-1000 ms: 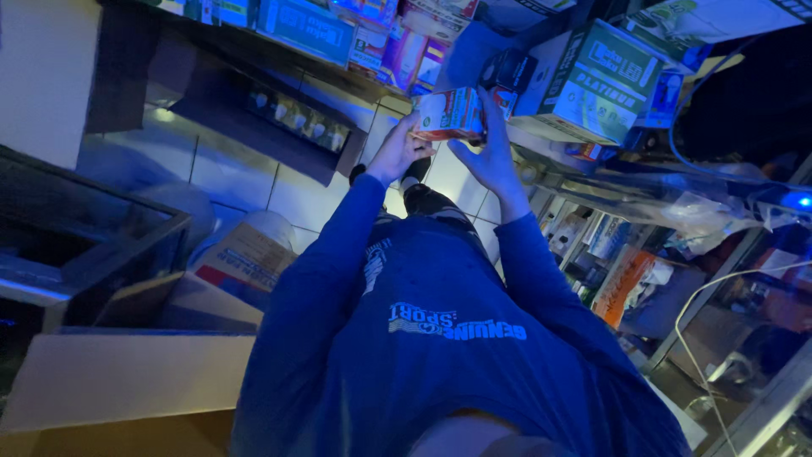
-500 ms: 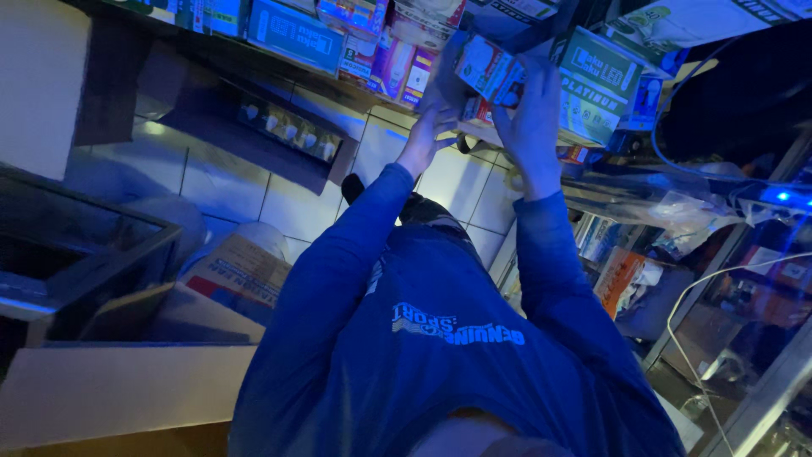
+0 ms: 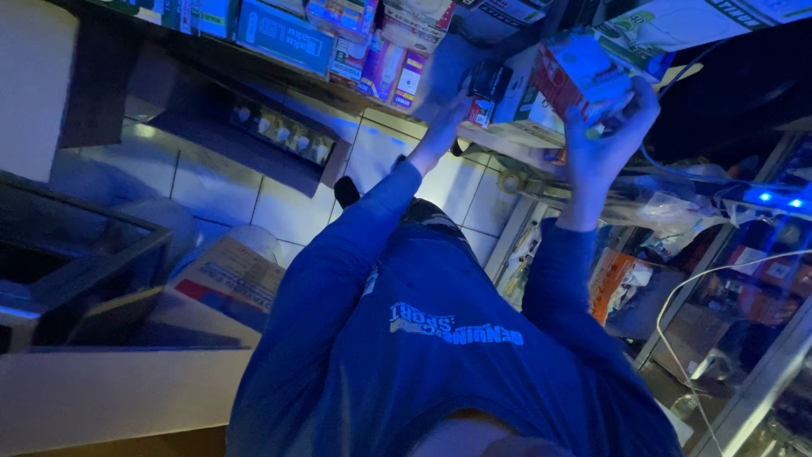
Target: The person organizes various boxes of light bulbs on shelves and in storage bins, handling them one at a time and placing them into a long cardboard box.
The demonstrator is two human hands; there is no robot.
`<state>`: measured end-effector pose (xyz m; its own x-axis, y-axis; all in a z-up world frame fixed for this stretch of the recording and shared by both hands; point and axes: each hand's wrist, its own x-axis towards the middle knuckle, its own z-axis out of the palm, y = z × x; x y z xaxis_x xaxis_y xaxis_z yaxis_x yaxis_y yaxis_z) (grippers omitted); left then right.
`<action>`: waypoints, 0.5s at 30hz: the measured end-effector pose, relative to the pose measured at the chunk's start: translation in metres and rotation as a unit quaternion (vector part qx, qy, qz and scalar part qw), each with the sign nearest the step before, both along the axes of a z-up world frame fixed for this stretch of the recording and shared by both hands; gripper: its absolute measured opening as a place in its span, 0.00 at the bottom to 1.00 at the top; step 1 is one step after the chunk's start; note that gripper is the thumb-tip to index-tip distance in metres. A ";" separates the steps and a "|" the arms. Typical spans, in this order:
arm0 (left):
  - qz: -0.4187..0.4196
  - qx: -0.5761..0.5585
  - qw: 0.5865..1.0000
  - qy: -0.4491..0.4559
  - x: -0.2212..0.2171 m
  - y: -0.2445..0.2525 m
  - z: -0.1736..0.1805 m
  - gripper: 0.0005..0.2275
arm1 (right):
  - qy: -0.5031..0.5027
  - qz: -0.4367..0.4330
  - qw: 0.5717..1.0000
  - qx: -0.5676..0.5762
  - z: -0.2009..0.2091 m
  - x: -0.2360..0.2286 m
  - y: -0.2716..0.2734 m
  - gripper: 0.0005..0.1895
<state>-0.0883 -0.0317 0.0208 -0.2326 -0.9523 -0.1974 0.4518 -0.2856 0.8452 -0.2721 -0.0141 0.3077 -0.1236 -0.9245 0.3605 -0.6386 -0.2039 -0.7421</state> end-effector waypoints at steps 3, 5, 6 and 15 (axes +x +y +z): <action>0.019 0.000 0.999 0.033 -0.009 -0.012 0.002 0.29 | 0.069 0.011 0.997 -0.035 -0.013 0.018 0.015 0.42; 0.029 0.081 0.994 0.067 -0.012 -0.016 0.002 0.28 | 0.082 0.053 0.995 -0.001 -0.015 0.036 0.016 0.42; 0.025 0.092 0.994 0.048 -0.013 -0.018 0.002 0.29 | 0.088 0.072 0.993 0.015 -0.012 0.044 0.016 0.41; 0.016 0.031 0.998 -0.047 -0.028 -0.038 0.001 0.30 | 0.128 0.072 0.989 0.031 0.018 0.032 0.049 0.32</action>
